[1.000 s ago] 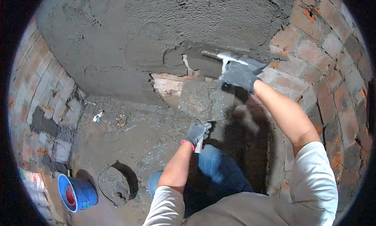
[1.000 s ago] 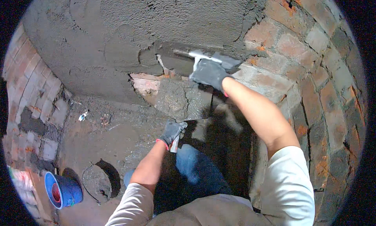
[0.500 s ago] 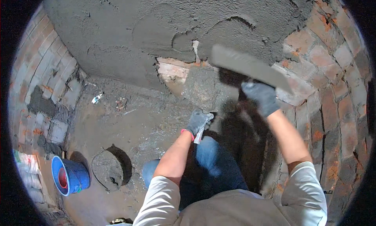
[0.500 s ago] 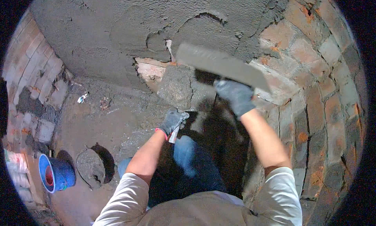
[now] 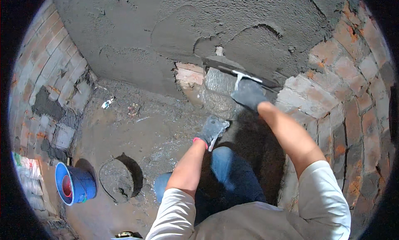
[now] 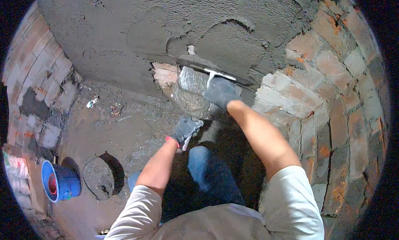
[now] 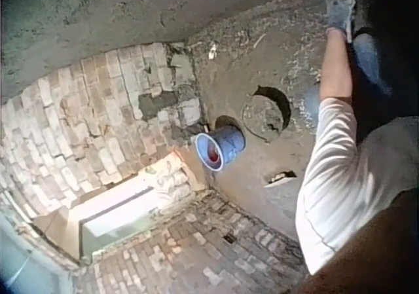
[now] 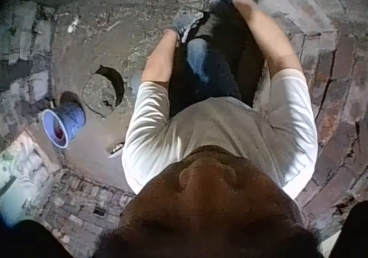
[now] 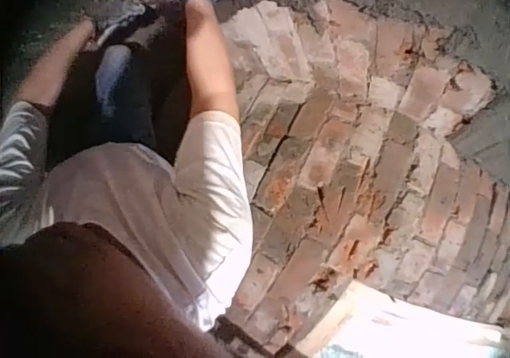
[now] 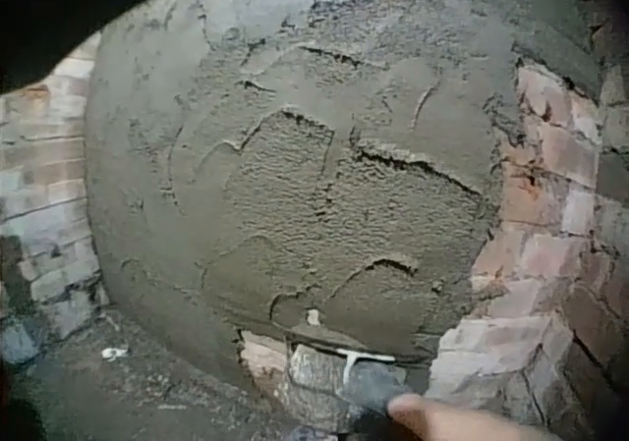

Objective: Applying and smoothing cement plaster on a brick wall using a trowel and hawk.

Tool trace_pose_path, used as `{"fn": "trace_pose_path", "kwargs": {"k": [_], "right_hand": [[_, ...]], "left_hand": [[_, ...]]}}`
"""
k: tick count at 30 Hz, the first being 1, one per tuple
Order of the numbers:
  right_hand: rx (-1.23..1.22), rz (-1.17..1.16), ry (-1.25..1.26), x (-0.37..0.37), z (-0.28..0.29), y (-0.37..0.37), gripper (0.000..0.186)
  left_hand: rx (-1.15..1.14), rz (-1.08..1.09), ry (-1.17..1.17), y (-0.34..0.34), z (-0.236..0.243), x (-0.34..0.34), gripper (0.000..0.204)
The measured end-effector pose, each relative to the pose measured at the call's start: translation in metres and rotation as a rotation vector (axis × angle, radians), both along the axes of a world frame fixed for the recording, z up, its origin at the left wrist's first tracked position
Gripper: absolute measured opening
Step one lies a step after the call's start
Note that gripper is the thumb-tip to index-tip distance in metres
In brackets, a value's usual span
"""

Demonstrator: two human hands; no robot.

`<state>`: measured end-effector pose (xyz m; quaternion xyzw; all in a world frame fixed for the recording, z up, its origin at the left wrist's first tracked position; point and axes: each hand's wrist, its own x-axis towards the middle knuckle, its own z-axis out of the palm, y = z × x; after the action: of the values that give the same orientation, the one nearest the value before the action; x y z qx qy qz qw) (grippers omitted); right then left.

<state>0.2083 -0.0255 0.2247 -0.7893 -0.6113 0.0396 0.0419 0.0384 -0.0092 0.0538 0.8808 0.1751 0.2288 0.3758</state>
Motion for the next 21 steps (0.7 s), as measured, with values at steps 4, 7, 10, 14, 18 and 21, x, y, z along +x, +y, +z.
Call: {"fn": "trace_pose_path", "kwargs": {"k": [4, 7, 10, 14, 18, 21], "right_hand": [[-0.039, 0.006, -0.085, -0.008, 0.035, 0.019, 0.033], [0.045, 0.268, -0.291, -0.008, 0.056, 0.038, 0.033], [0.116, 0.333, -0.218, -0.002, 0.084, 0.040, 0.038], [0.169, 0.452, -0.751, 0.012, 0.125, 0.011, 0.012], [0.420, 0.081, -0.596, 0.008, 0.102, -0.020, 0.031], [0.238, -0.124, -0.234, 0.019, 0.038, -0.035, 0.037]], "left_hand": [[-0.816, 0.115, 0.043, -0.018, 0.003, 0.008, 0.018], [-1.122, 0.128, -0.005, -0.015, -0.013, 0.004, 0.016], [-1.056, 0.094, -0.003, -0.009, -0.018, 0.003, 0.015], [-1.025, 0.151, 0.058, -0.009, -0.003, 0.003, 0.016], [-0.690, 0.103, 0.050, -0.001, -0.037, -0.006, 0.022], [-0.900, 0.110, 0.115, -0.006, -0.011, 0.009, 0.026]]}}
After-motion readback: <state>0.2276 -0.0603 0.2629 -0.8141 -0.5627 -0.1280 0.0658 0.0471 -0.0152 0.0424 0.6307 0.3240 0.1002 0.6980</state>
